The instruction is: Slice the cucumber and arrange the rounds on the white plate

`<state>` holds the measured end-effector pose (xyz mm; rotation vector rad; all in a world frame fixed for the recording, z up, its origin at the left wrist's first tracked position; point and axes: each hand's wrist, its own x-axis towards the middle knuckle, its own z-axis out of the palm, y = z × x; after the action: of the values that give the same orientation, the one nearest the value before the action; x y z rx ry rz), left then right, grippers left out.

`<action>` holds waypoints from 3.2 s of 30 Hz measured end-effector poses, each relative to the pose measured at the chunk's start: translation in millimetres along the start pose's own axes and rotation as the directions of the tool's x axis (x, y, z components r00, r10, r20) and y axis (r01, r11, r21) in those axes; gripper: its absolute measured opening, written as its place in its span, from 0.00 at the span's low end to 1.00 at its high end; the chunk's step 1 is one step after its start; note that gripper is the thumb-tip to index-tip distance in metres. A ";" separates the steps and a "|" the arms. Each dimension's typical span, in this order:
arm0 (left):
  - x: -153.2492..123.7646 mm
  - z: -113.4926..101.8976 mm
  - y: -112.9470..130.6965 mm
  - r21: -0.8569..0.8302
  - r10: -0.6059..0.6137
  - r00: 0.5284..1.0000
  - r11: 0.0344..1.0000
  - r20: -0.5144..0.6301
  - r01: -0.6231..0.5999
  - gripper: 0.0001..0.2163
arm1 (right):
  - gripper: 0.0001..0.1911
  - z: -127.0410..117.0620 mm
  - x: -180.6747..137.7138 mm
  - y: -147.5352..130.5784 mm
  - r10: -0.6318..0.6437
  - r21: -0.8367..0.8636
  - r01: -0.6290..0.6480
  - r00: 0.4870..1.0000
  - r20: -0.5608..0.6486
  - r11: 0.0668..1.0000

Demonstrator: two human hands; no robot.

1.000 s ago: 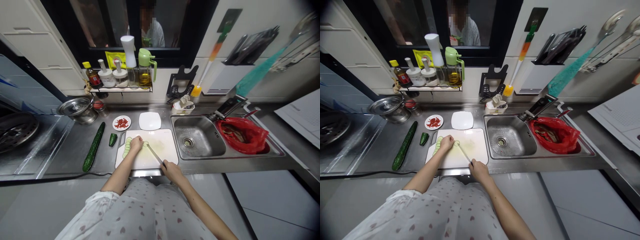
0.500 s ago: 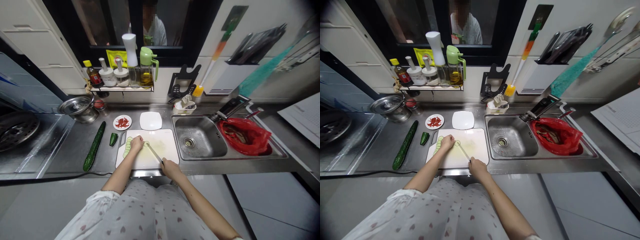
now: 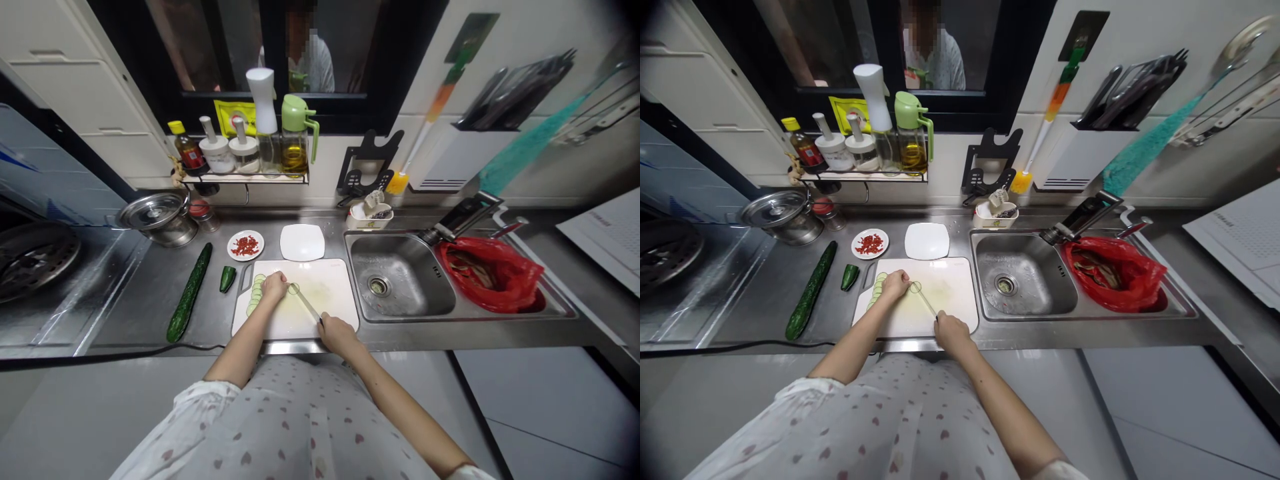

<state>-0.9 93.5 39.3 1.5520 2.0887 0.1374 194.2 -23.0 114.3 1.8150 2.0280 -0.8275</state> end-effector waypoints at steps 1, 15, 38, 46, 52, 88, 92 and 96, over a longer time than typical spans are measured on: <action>0.1 0.1 0.0 0.000 -0.001 1.000 1.000 0.001 0.001 0.07 | 0.16 -1.4 -0.2 -0.4 -0.002 -0.004 0.002 1.000 0.005 1.000; -1.7 -2.2 1.1 -0.023 -0.005 1.000 1.000 0.009 0.005 0.07 | 0.17 -28.8 3.3 3.1 -0.055 -0.107 0.059 0.998 0.041 0.992; 1.4 1.4 -1.1 -0.011 -0.003 1.000 1.000 0.000 0.003 0.08 | 0.18 -37.9 -0.7 -0.5 -0.038 -0.084 0.045 0.996 0.081 0.995; -2.2 -2.6 1.9 -0.011 -0.010 1.000 1.000 0.005 0.011 0.07 | 0.19 -44.6 4.3 2.4 -0.067 -0.147 0.078 0.995 0.075 0.986; -4.5 -4.5 3.6 -0.007 -0.007 1.000 1.000 0.009 0.007 0.07 | 0.19 -53.1 5.4 1.3 -0.085 -0.215 0.099 0.994 0.071 0.971; -31.1 6.2 7.7 0.009 0.097 0.994 0.995 -0.055 -0.097 0.06 | 0.16 -34.6 -43.5 21.6 0.020 0.015 -0.022 0.994 0.106 1.000; -30.1 6.9 8.5 -0.031 0.088 0.995 0.995 -0.053 -0.090 0.09 | 0.16 -34.5 -43.2 22.2 0.028 0.021 -0.031 0.994 0.106 0.999; -29.7 6.8 11.2 0.019 0.085 0.995 0.996 -0.057 -0.084 0.08 | 0.15 -34.7 -43.0 22.5 0.029 0.023 -0.032 0.993 0.114 0.999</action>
<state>17.8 68.5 48.2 1.6652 2.0735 0.1980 228.4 -36.2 161.3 1.7646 1.9233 -0.9294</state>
